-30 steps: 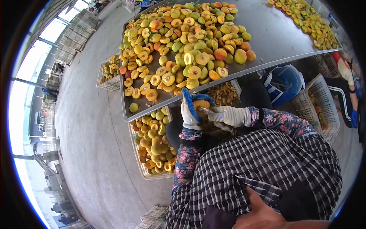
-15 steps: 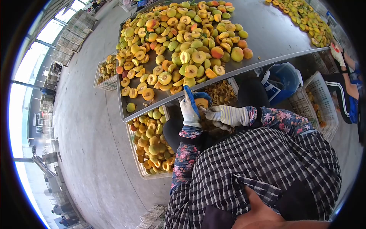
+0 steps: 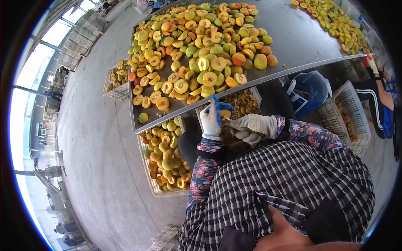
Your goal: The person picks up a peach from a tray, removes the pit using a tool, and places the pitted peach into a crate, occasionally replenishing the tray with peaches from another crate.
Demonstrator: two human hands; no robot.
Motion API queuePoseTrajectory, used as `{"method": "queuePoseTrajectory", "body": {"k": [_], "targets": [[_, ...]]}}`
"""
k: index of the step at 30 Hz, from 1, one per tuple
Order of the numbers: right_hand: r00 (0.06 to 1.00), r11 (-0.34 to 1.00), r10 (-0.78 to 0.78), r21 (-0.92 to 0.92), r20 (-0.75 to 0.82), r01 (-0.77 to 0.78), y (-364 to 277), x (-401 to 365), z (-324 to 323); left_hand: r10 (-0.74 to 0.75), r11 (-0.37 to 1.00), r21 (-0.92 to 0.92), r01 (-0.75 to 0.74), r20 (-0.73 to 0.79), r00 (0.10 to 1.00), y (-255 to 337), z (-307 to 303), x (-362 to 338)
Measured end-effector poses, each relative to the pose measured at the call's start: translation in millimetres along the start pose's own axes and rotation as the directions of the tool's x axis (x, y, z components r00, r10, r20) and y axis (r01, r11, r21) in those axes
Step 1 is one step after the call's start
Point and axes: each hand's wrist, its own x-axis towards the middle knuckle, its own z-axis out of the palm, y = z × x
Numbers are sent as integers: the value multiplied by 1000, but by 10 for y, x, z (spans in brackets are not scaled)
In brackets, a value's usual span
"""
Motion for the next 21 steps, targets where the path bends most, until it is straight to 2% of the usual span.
{"method": "queuePoseTrajectory", "body": {"k": [1,3,4,5,6,7,8,9,10,11,12,14,15,16,17,18,20,21], "targets": [[1000,1000,8,-11,-25,-9,13,-24,-7,103,947,309,-88,-33,994,-81,-53,11],[997,999,21,-33,-75,-24,15,-99,-10,97,959,278,-57,-131,987,-120,-137,37],[990,990,-15,-142,-143,-5,0,-148,0,94,964,262,-45,-180,979,-111,-178,48],[977,969,-61,-249,-205,8,-22,-209,29,58,995,91,-39,-221,973,-72,-250,67],[960,936,-112,-351,-257,15,-28,-248,26,-40,996,-81,30,-126,991,-74,-430,92],[956,837,-153,-547,-251,-10,-43,-252,-164,-136,956,-278,100,-115,984,21,-426,20],[922,627,-297,-779,-250,-9,46,-204,-361,-222,873,-462,157,-89,971,130,-431,-50],[879,355,-433,-934,-197,-35,112,-138,-507,-148,898,-435,58,-174,974,60,-568,-41],[831,54,-547,-995,-101,-86,180,-61,-648,-73,916,-400,-37,-255,964,-98,-766,-3],[845,-4,-486,-967,-221,-254,134,-113,-549,14,932,-347,-108,-264,964,6,-806,-110],[846,-30,-489,-965,-214,-261,158,-95,-568,100,939,-293,-182,-272,957,117,-841,-216],[838,-74,-503,-955,-213,-287,237,-118,-638,49,952,-271,-145,-330,943,310,-1264,-354],[847,-80,-487,-955,-214,-287,211,-162,-556,183,982,55,-181,-516,837,349,-1480,-396],[845,-92,-480,-944,-237,-318,198,-179,-515,361,916,375,-140,-623,694,370,-1710,-432],[842,-104,-472,-931,-262,-349,189,-195,-485,404,786,618,34,-553,729,418,-1954,-509],[839,-119,-462,-918,-287,-379,172,-204,-464,421,568,801,189,-479,770,445,-2172,-548],[834,-163,-456,-892,-311,-422,146,-202,-416,460,520,834,183,-454,763,484,-2146,-492],[830,-182,-453,-878,-324,-443,134,-201,-397,462,498,848,179,-434,773,682,-1751,-494]]}}
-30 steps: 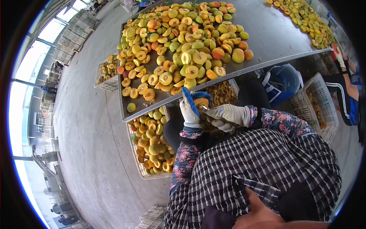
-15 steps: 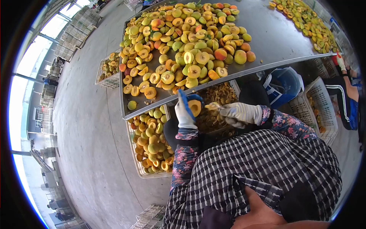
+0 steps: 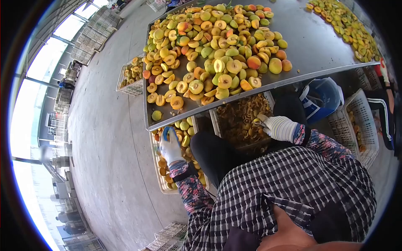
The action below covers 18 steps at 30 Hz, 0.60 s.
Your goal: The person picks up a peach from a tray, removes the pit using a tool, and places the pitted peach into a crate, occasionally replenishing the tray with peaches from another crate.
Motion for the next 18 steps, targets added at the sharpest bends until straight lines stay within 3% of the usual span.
{"method": "queuePoseTrajectory", "body": {"k": [2,3,4,6,8,9,10,13,17,18], "targets": [[999,1000,-20,-20,-25,20,6,29,-2,96,995,36,-96,5,995,225,247,87],[999,999,-30,-33,-39,29,8,49,-1,206,977,-67,-202,58,977,442,381,90],[1000,999,-17,-31,-24,16,3,72,-10,342,940,-52,-338,86,936,661,543,103],[1000,999,11,-37,5,-11,-9,103,-43,468,884,-90,-459,203,860,975,942,161],[1000,998,-2,-70,-20,1,-51,70,-97,412,911,-115,-396,265,871,1156,1189,173],[999,996,-9,-87,-31,6,-68,42,-110,477,848,108,-518,268,837,1341,1489,209],[999,997,19,-68,-32,-21,-32,61,-62,431,837,199,-510,334,838,1482,1563,200],[992,997,55,66,-115,-47,12,15,1,306,817,335,-469,437,846,1724,1663,198],[983,997,-32,70,-179,45,217,109,298,369,832,249,-495,418,830,1595,1708,201],[969,988,-87,105,-230,114,466,315,642,385,859,178,-480,394,835,1532,1733,211]]}}
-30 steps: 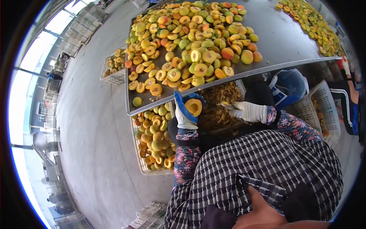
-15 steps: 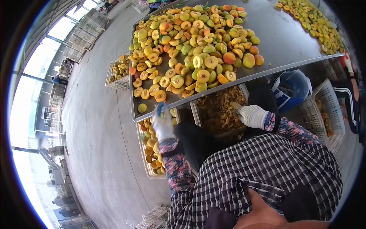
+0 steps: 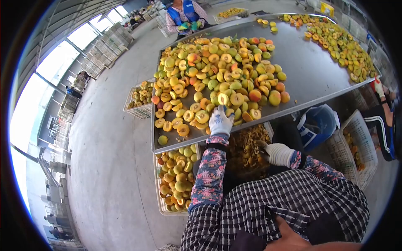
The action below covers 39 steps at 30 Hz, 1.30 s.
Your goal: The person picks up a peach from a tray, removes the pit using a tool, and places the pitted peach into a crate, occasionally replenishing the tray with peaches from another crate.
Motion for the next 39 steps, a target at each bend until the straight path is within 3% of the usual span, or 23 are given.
{"method": "queuePoseTrajectory", "body": {"k": [2,3,4,5,6,7,9,12,15,19,22,28,35,38,39], "targets": [[999,1000,-27,5,-32,28,-249,-46,-294,-13,970,-242,-3,-66,998,-79,-14,-65],[998,999,-38,9,-44,38,-364,-71,-410,-120,895,-429,118,22,993,-73,-63,-77],[971,972,-150,150,-186,178,-385,-51,-428,-142,430,-897,96,38,989,-198,47,-51],[990,951,-27,300,-141,69,-652,-66,-724,-156,-219,-974,54,90,984,-356,218,-127],[984,931,-47,350,-171,105,-710,-27,-777,-94,-487,-854,182,258,962,-176,-104,-317],[977,907,-63,396,-205,141,-754,1,-812,32,-568,-797,206,228,973,-134,-135,-414],[964,870,-68,458,-257,184,-945,14,-1001,8,-590,-775,226,274,962,42,-198,-570],[899,871,-151,375,-410,317,-1047,138,-1042,28,-778,-567,271,399,916,181,-150,-659],[897,942,-172,198,-407,270,-1083,176,-1080,2,-662,-720,210,278,961,351,-174,-780],[914,980,-159,52,-373,192,-1034,235,-973,-75,-570,-801,186,276,958,473,-243,-818],[855,953,-241,56,-460,299,-1090,205,-997,-74,-589,-787,185,280,957,459,-229,-845],[865,957,-288,-151,-411,247,-1055,170,-980,-102,-583,-789,194,308,946,498,-271,-897],[886,961,-277,-127,-371,247,-1102,171,-963,-134,-603,-782,158,294,946,489,-278,-935],[912,963,-267,-43,-312,268,-1109,142,-994,-94,-546,-820,169,260,961,460,-325,-1000],[941,969,-248,-61,-230,241,-1103,150,-1022,-83,-547,-813,198,289,954,441,-339,-997]]}}
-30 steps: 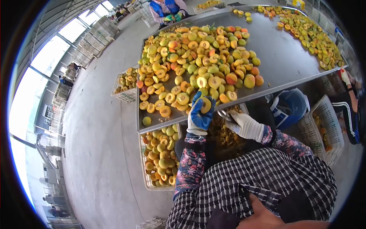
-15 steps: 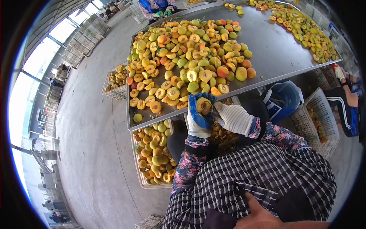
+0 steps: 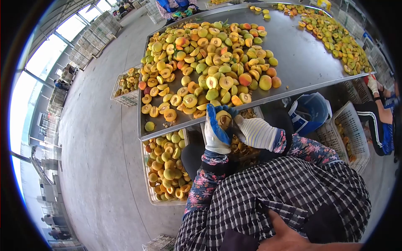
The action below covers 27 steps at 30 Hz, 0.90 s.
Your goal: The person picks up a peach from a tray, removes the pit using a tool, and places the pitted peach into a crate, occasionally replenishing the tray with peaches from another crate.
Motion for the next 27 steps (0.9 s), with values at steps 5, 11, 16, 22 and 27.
{"method": "queuePoseTrajectory", "body": {"k": [5,11,16,22,27], "targets": [[972,903,102,390,212,-180,25,-21,-6,-40,961,271,48,-37,999,77,-117,35],[963,732,101,637,249,-242,106,7,171,71,939,332,-93,77,994,-13,-226,59],[937,564,33,767,348,-305,221,17,332,59,885,453,-105,114,992,31,-248,57],[915,783,91,539,394,-310,200,105,306,75,913,404,-61,-20,997,28,-209,59],[919,635,85,689,386,-348,267,102,393,2,950,308,39,-132,991,75,-112,53]]}}
